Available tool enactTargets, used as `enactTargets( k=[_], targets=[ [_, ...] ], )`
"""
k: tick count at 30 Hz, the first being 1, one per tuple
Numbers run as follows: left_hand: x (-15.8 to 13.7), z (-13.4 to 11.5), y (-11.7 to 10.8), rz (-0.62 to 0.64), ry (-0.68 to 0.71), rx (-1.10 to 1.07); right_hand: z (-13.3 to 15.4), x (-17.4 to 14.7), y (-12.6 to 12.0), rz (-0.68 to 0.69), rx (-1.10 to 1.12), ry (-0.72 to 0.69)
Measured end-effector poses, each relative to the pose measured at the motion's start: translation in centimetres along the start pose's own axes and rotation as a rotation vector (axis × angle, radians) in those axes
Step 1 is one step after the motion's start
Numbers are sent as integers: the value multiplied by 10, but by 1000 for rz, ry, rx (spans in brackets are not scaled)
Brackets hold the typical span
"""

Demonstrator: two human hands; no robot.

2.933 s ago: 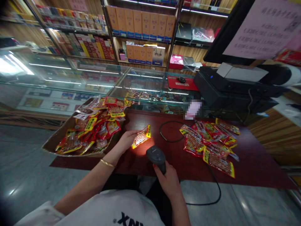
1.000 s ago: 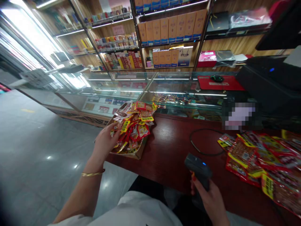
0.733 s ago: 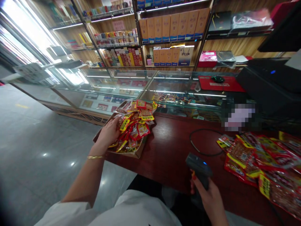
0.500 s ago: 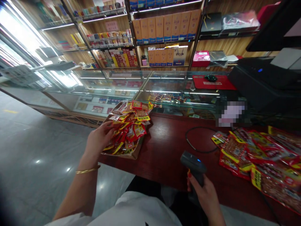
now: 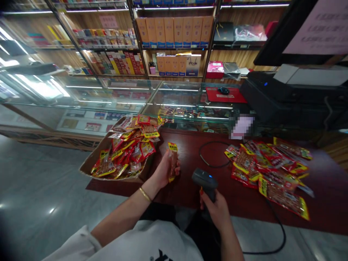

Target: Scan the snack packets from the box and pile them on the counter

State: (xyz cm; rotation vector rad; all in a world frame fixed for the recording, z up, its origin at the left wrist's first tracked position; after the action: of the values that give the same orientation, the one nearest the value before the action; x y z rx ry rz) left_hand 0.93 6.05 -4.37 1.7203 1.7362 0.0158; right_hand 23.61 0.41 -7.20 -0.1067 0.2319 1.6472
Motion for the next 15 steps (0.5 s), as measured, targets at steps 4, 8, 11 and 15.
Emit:
enactTargets(
  k=[4, 8, 11, 15],
  targets=[
    [27, 9, -7, 104, 2, 34, 4, -2, 3, 13, -42, -39],
    [35, 8, -18, 105, 74, -13, 7, -4, 6, 10, -87, -64],
    [37, 4, -23, 80, 142, -37, 10, -8, 5, -12, -135, -92],
    [39, 4, -20, 211, 114, -13, 24, -12, 3, -15, -335, -141]
  ],
)
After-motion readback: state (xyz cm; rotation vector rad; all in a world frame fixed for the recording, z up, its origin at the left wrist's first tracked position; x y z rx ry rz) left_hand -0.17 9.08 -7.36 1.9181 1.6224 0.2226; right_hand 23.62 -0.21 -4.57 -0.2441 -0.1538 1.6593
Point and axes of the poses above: each hand's wrist, its own x-axis towards the middle knuckle, its own y-axis out of the palm, z = x × y, the point moved 4 cm from there along x, towards the middle knuckle, and after that the axes turned 14 degrees about x, right-handed, at the moved point
